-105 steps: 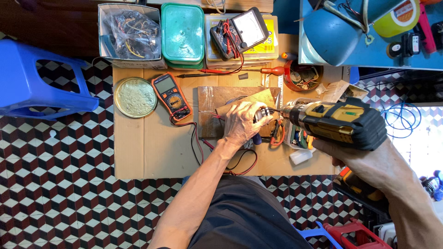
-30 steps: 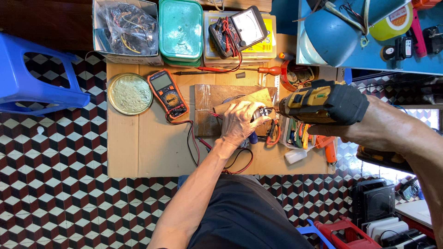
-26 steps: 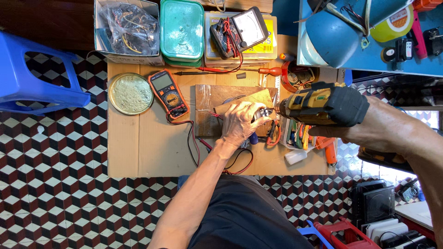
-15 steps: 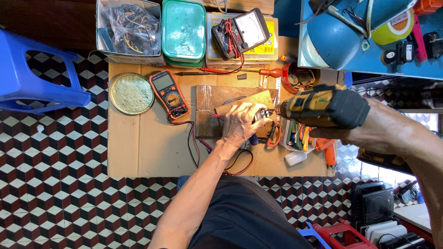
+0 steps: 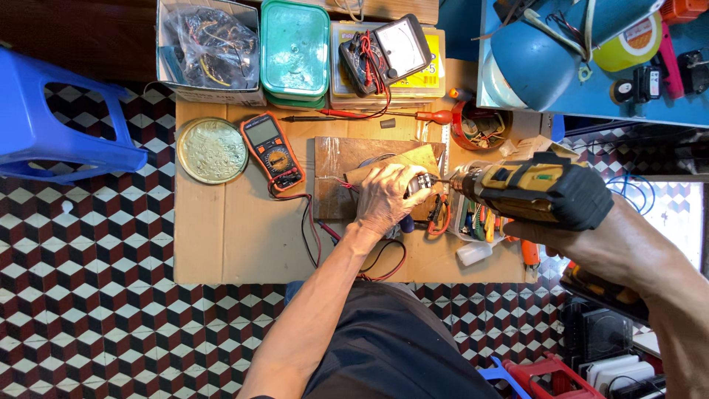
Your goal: The person uses a screwdriver and a cordless drill to remove and install screws on a small black electronic component. They also handle a small green plastic piece and a screw, placing them on the workbench.
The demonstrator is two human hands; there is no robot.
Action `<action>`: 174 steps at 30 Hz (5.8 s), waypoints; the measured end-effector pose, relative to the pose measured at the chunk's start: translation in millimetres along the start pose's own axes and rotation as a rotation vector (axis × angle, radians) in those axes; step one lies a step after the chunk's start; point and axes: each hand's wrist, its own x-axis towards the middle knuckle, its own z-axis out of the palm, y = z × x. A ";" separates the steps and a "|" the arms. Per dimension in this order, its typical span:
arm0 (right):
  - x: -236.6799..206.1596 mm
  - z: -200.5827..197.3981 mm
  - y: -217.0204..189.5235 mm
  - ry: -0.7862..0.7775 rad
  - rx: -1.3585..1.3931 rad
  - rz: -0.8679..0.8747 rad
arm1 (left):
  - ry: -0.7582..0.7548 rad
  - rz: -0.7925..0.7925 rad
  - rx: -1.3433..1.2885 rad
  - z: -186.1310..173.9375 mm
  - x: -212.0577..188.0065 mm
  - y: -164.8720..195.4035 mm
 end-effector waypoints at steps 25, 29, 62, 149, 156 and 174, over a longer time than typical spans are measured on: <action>8.8 -1.6 2.8 0.003 0.162 -0.257 | -0.018 -0.030 0.024 6.3 -1.5 -1.2; 12.4 -2.2 -3.1 0.039 0.039 -0.431 | -0.013 -0.022 0.013 4.2 -0.9 0.1; 22.0 -6.0 0.6 -0.131 -0.177 -0.323 | -0.010 -0.021 0.021 2.9 1.5 1.3; 15.1 -4.4 3.6 -0.105 -0.045 -0.144 | 0.022 0.012 0.048 7.2 -2.2 -0.6; 17.0 -1.4 10.2 -0.148 0.039 -0.134 | 0.014 0.021 0.059 8.4 -1.9 -1.9; 13.4 -3.6 -3.6 -0.151 0.027 -0.304 | 0.019 0.017 0.058 11.7 -2.2 -3.9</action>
